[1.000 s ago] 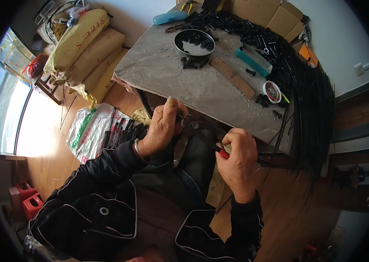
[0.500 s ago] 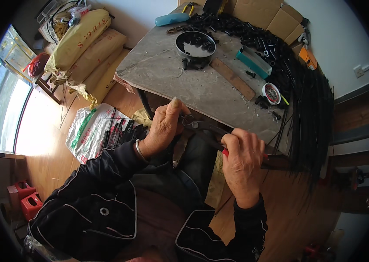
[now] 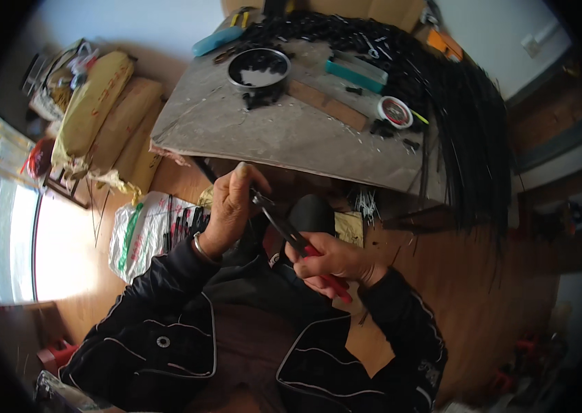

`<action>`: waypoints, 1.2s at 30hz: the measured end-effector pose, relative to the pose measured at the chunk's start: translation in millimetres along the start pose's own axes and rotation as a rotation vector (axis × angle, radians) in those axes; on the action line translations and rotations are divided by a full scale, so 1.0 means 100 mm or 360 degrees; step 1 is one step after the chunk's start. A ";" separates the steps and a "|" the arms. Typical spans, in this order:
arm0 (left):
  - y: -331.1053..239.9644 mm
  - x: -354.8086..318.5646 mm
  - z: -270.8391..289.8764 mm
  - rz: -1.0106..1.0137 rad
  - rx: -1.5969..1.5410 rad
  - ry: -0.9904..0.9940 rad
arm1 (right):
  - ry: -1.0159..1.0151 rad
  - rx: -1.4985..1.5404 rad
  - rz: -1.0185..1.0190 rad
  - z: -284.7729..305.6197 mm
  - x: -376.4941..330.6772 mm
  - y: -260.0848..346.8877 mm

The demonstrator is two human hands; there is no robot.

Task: Inserting black bristles into a circular hub and trimming them with pliers.

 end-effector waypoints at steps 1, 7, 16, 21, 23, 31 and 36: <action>0.06 0.02 0.01 -0.0041 0.0018 -0.0024 | -0.0140 -0.0417 -0.0093 0.09 0.00 -0.04; 0.12 0.05 0.09 0.0095 -0.0039 -0.0110 | -0.0891 -0.1156 0.0971 0.29 -0.32 0.47; -0.04 -0.06 -0.02 -0.0123 0.0191 -0.0084 | -0.0931 -0.1478 0.0958 0.17 -0.39 0.42; 0.01 -0.05 -0.02 -0.0062 0.0266 0.0032 | -0.0451 -0.0367 0.0243 0.20 -0.31 -0.03; -0.01 -0.09 -0.01 -0.0169 0.0329 0.0044 | -0.0207 -0.0058 0.0048 0.07 -0.23 -0.12; 0.02 -0.10 -0.02 -0.0024 -0.0096 0.0006 | -0.0819 -0.1010 0.0690 0.16 -0.37 0.42; -0.05 -0.13 -0.02 -0.0258 0.0023 0.0172 | -0.0217 0.0167 -0.0019 0.08 -0.20 -0.13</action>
Point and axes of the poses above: each hand's wrist, its own x-axis towards the middle knuckle, its own z-axis out of the back of the hand, y = z × x, the point moved 8 cm from there along x, towards the middle knuckle, and after that the axes turned 10 degrees about -y, right-handed, at the moved point
